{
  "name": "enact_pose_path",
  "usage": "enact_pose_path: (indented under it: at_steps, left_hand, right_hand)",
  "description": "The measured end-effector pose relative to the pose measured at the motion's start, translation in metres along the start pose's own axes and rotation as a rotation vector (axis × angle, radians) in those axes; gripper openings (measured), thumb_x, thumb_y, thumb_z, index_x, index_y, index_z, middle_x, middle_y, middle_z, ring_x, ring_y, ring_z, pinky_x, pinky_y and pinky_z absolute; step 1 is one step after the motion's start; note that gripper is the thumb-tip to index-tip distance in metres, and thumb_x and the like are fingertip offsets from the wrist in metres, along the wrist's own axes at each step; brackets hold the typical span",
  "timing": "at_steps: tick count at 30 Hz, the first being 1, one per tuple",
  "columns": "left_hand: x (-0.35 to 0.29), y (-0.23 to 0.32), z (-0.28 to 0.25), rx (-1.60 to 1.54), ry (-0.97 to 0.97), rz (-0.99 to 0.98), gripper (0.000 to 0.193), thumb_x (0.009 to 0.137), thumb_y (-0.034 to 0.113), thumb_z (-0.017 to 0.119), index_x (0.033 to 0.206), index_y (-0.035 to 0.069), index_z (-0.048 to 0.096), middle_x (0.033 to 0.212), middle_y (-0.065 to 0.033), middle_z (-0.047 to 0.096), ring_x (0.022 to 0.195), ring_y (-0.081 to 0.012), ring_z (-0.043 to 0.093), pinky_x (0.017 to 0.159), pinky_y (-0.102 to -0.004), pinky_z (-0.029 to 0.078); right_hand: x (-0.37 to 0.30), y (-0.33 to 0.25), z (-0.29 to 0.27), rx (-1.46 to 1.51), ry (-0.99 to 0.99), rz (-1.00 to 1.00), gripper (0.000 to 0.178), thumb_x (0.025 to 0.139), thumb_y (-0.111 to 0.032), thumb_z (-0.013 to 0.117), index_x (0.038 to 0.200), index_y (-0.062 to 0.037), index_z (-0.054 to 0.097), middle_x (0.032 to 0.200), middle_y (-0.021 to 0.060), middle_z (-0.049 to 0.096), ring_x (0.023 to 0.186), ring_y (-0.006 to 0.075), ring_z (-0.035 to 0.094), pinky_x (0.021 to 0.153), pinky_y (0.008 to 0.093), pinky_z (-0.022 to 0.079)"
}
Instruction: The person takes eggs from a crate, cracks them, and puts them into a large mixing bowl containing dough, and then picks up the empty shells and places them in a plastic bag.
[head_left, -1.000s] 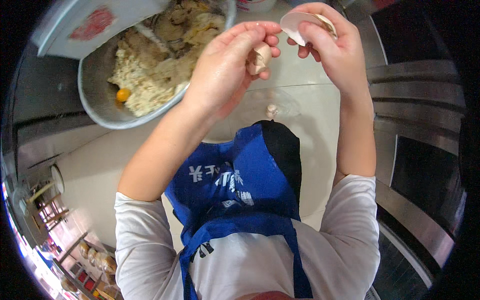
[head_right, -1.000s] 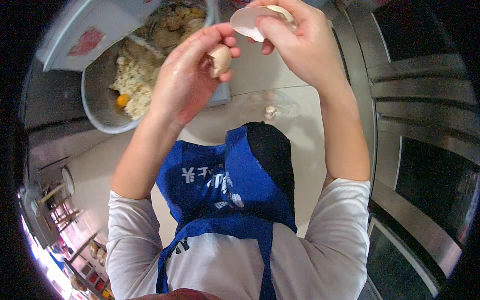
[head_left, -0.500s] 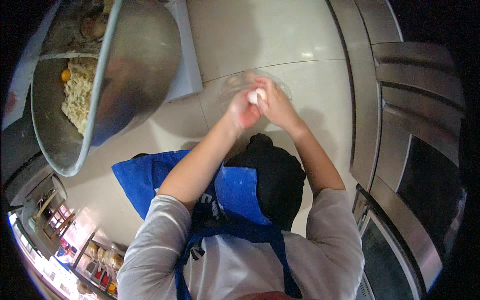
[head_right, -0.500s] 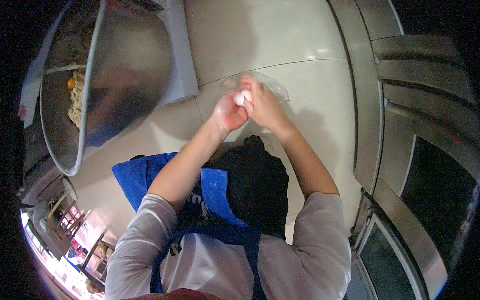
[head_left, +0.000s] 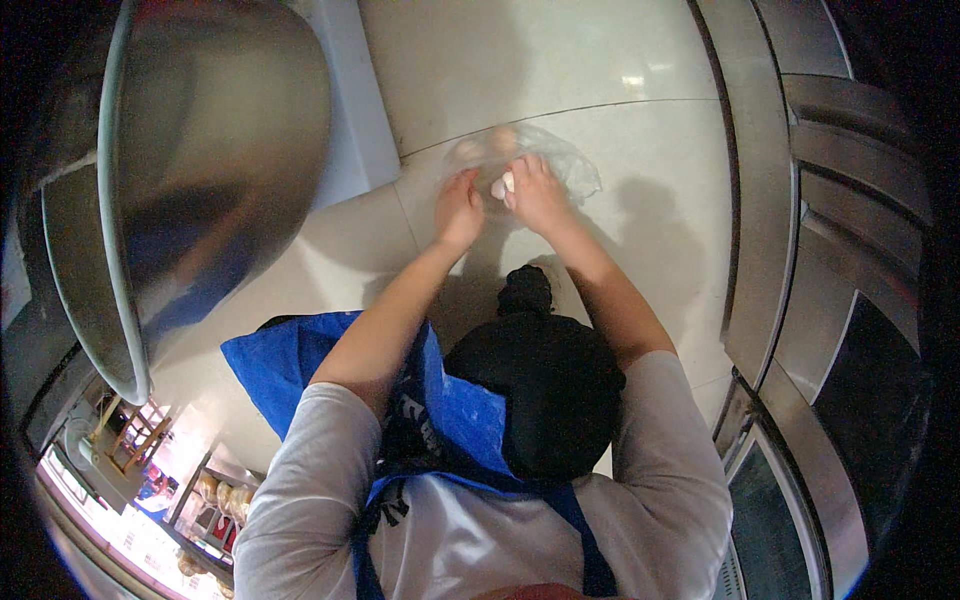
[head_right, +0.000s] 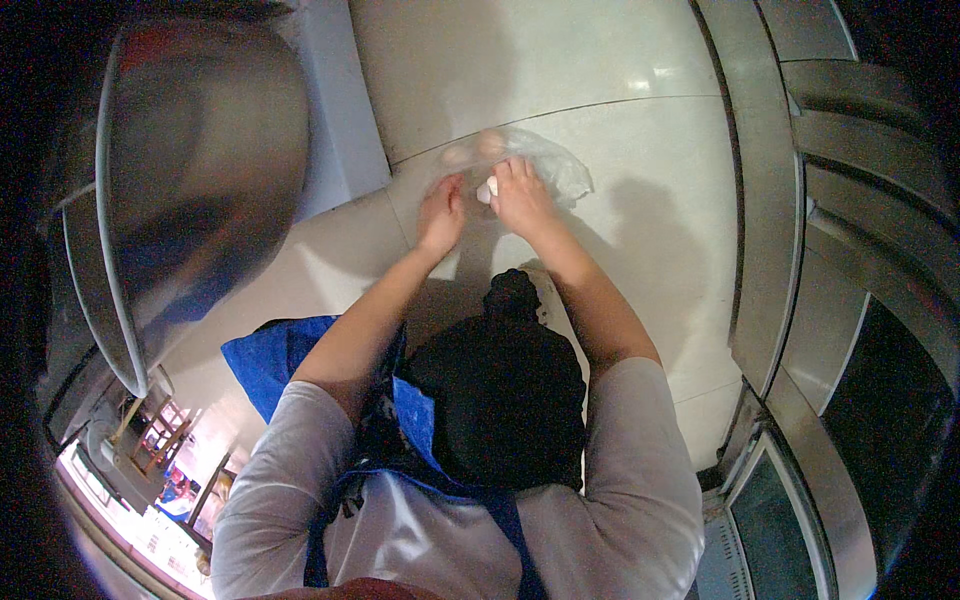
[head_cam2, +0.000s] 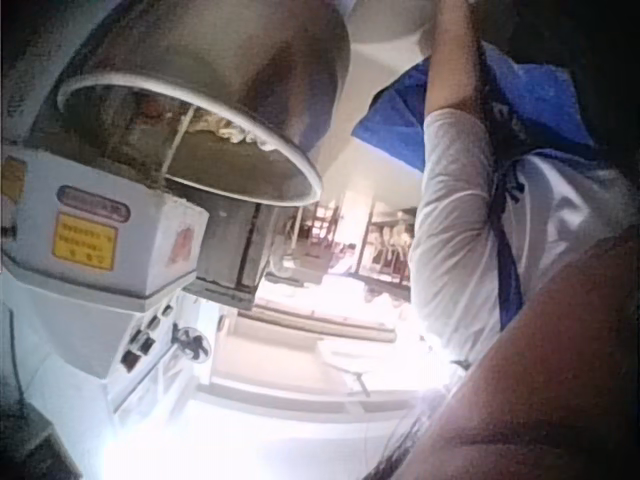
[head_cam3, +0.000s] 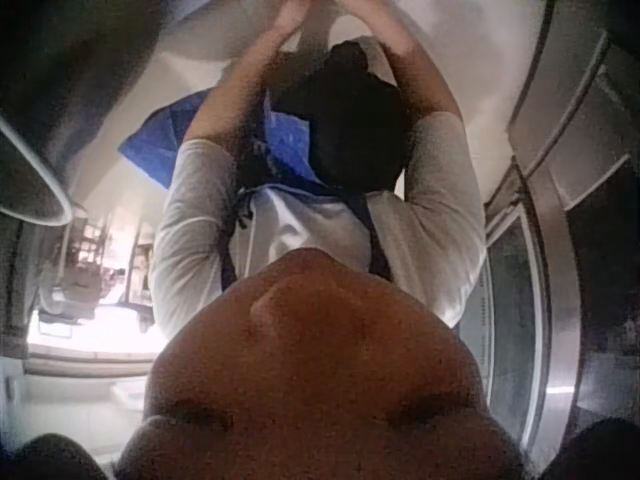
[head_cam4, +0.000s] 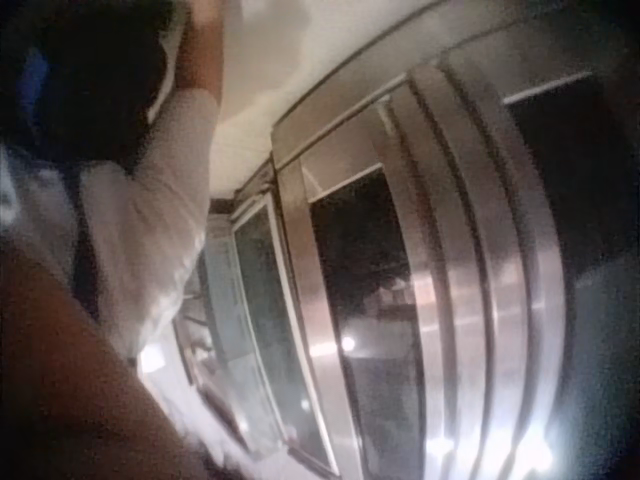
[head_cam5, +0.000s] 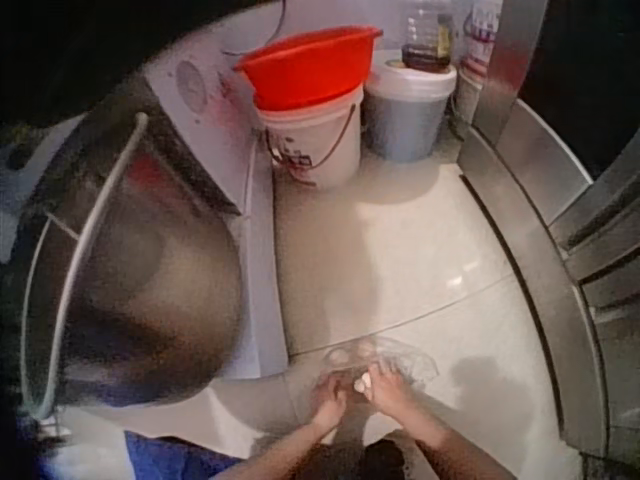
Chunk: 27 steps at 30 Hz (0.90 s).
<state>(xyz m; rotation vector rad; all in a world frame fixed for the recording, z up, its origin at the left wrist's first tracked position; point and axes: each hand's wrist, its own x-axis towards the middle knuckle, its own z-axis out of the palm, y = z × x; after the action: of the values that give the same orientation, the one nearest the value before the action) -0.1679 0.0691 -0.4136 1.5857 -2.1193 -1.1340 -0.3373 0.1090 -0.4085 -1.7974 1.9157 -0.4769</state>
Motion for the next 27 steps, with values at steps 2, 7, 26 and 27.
enact_pose_path:
  at_steps: [2, 7, 26, 27]
  left_hand:
    - [0.0, -0.001, -0.012, 0.14, 0.057, 0.012, 0.034, 0.086, 0.015, 0.052, 0.118, 0.005, 0.058, 0.126, -0.0202, 0.054, 0.113, -0.0341, 0.054, 0.093, -0.0431, 0.046]
    - [0.005, -0.003, -0.025, 0.29, -0.027, -0.104, 0.045, 0.084, 0.017, 0.06, 0.129, 0.014, 0.052, 0.135, -0.0151, 0.046, 0.111, -0.0331, 0.055, 0.091, -0.0412, 0.047]
    - [0.022, -0.041, -0.024, -0.093, -0.07, -0.29, 0.051, 0.078, 0.03, 0.072, 0.121, 0.008, 0.06, 0.108, -0.0137, 0.065, 0.094, -0.0253, 0.063, 0.083, -0.0343, 0.051]
    - [0.022, -0.035, -0.025, 0.077, -0.056, -0.19, 0.051, 0.077, 0.032, 0.072, 0.121, 0.008, 0.06, 0.11, -0.0139, 0.063, 0.097, -0.0259, 0.062, 0.085, -0.0346, 0.05]
  right_hand:
    - [-0.002, -0.002, 0.006, -0.071, -0.008, 0.016, 0.042, 0.075, -0.019, 0.069, 0.11, -0.0041, 0.052, 0.111, 0.0151, 0.05, 0.105, 0.0339, 0.051, 0.086, 0.045, 0.045]
    - [-0.004, -0.006, 0.014, -0.088, 0.048, 0.063, 0.052, 0.074, -0.03, 0.07, 0.115, -0.0046, 0.052, 0.113, 0.0142, 0.049, 0.104, 0.0328, 0.051, 0.088, 0.0439, 0.044]
    - [0.049, -0.028, 0.017, 0.093, 0.016, -0.085, 0.03, 0.073, -0.011, 0.065, 0.102, -0.0065, 0.062, 0.104, 0.0131, 0.062, 0.092, 0.0323, 0.062, 0.076, 0.0411, 0.053]
    - [0.052, -0.026, 0.018, 0.074, 0.094, -0.118, 0.033, 0.073, -0.011, 0.065, 0.106, -0.0074, 0.062, 0.107, 0.013, 0.062, 0.092, 0.0323, 0.062, 0.077, 0.0407, 0.053]
